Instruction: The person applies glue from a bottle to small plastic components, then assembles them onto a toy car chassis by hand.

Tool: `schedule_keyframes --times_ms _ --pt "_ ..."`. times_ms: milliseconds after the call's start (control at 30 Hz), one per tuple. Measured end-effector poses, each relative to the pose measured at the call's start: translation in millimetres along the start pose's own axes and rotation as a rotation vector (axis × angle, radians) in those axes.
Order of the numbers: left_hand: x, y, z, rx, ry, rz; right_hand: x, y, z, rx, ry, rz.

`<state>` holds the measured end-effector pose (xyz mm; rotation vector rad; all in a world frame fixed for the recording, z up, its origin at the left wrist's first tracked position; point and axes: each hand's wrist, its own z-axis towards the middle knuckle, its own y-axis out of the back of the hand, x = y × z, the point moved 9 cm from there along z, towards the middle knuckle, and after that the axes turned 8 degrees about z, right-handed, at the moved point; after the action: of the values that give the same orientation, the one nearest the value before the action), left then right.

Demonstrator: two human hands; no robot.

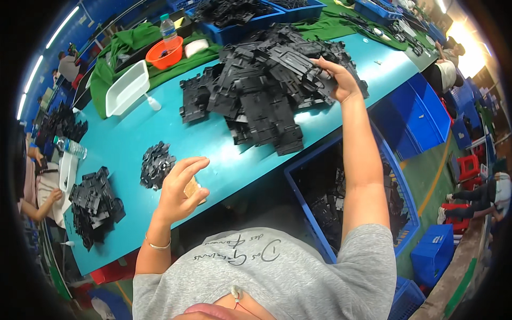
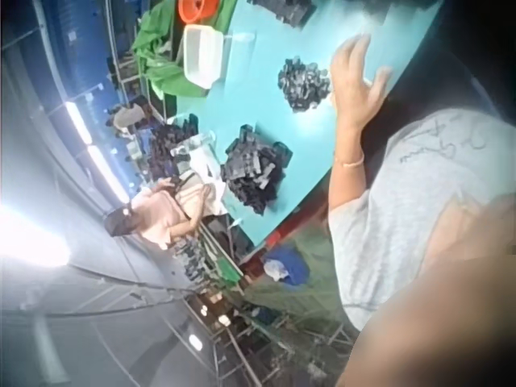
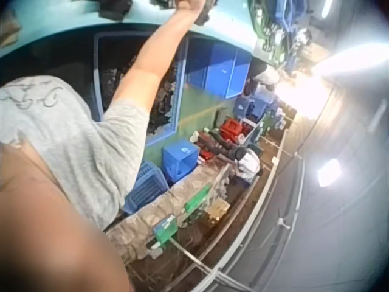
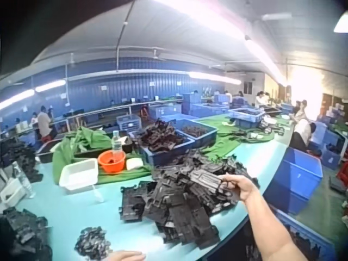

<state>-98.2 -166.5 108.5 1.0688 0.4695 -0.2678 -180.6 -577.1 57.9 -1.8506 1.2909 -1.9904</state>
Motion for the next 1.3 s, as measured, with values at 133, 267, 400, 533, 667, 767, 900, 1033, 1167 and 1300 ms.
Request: schedule_keyframes --times_ms 133,267,400,533,667,767,900,1033,1167,1300 --pt "18 12 -28 -0.027 0.030 -0.139 -50 -59 -6 0.112 -0.004 0.063" --pt "66 10 -61 -0.140 0.310 -0.621 -112 -185 -35 0.507 0.008 0.057" --pt "84 20 -63 -0.372 0.285 -1.112 -204 -270 -58 0.578 -0.074 0.089" --pt "104 26 -74 -0.524 0.315 -1.283 -291 -296 -70 0.511 -0.183 -0.142" --pt "142 48 -109 -0.671 0.354 -1.379 -278 -287 -61 0.445 0.134 -0.702" --pt "167 75 -127 -0.672 0.314 -1.424 -255 -227 -41 0.223 0.199 -1.007" --pt "193 93 -125 -0.694 0.337 -1.542 -281 -240 -44 0.319 0.262 -1.265" --pt "196 83 -104 -0.595 0.250 -1.631 -306 -260 -34 0.357 0.246 -1.311" --pt "211 67 -107 -0.619 0.301 -1.670 -312 -269 -26 0.425 0.300 -1.422" --pt "218 65 -115 -0.611 0.297 -1.670 -297 -251 -27 0.287 0.061 -1.121"
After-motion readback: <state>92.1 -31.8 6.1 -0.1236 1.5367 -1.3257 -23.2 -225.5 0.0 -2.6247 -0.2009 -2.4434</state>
